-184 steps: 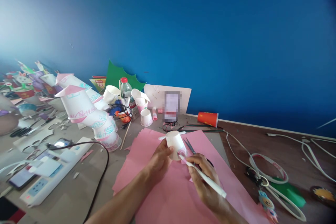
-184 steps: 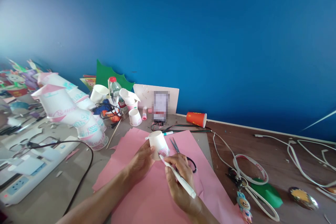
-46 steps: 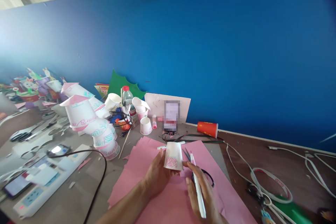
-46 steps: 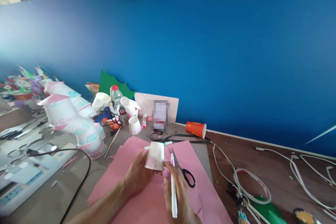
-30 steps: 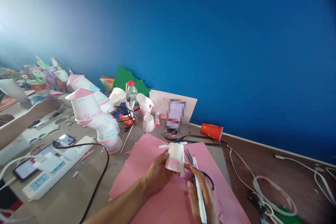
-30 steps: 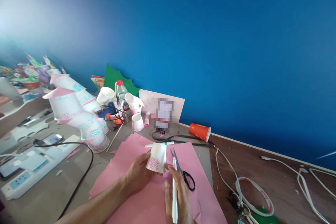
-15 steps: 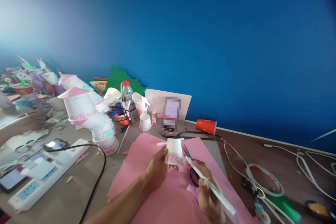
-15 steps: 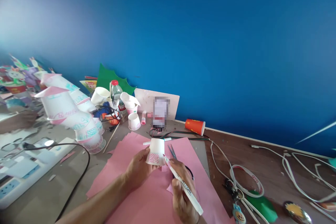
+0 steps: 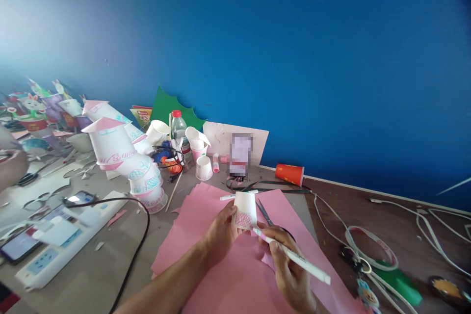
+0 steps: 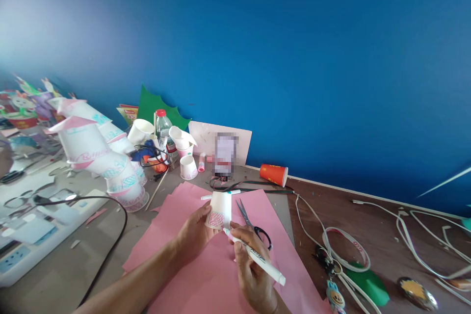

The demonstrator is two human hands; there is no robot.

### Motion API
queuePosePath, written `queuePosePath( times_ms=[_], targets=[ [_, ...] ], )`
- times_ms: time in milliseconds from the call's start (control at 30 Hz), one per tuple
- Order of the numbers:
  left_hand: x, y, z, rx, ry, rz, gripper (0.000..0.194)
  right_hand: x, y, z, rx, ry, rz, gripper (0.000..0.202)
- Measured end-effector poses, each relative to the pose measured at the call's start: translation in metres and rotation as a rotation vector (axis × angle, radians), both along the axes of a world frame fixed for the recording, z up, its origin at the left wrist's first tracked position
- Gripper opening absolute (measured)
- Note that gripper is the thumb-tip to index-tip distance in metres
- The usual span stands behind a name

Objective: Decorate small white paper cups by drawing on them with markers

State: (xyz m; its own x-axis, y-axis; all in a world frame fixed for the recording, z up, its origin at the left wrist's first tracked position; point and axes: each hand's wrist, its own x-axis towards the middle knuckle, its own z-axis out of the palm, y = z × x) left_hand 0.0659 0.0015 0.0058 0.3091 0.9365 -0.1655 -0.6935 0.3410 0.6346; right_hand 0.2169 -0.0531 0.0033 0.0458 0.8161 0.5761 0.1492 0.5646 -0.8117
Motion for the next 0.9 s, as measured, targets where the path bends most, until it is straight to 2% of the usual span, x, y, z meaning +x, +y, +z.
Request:
queuePosePath(
  times_ms=[333, 700, 900],
  targets=[
    [-0.0012, 0.0001, -0.002, 0.055, 0.033, -0.016, 0.027, -0.0004, 0.0038, 0.003, 0.096, -0.101, -0.024, 0.022],
    [-0.0013, -0.0021, 0.0027, 0.115, 0.041, -0.036, 0.027, 0.0005, 0.004, 0.0013, 0.067, -0.134, -0.012, 0.02],
    [-0.0021, -0.0022, 0.0013, 0.094, 0.061, -0.02, 0.029, 0.0034, 0.0032, -0.0057, -0.007, -0.112, 0.003, 0.019]
  ],
)
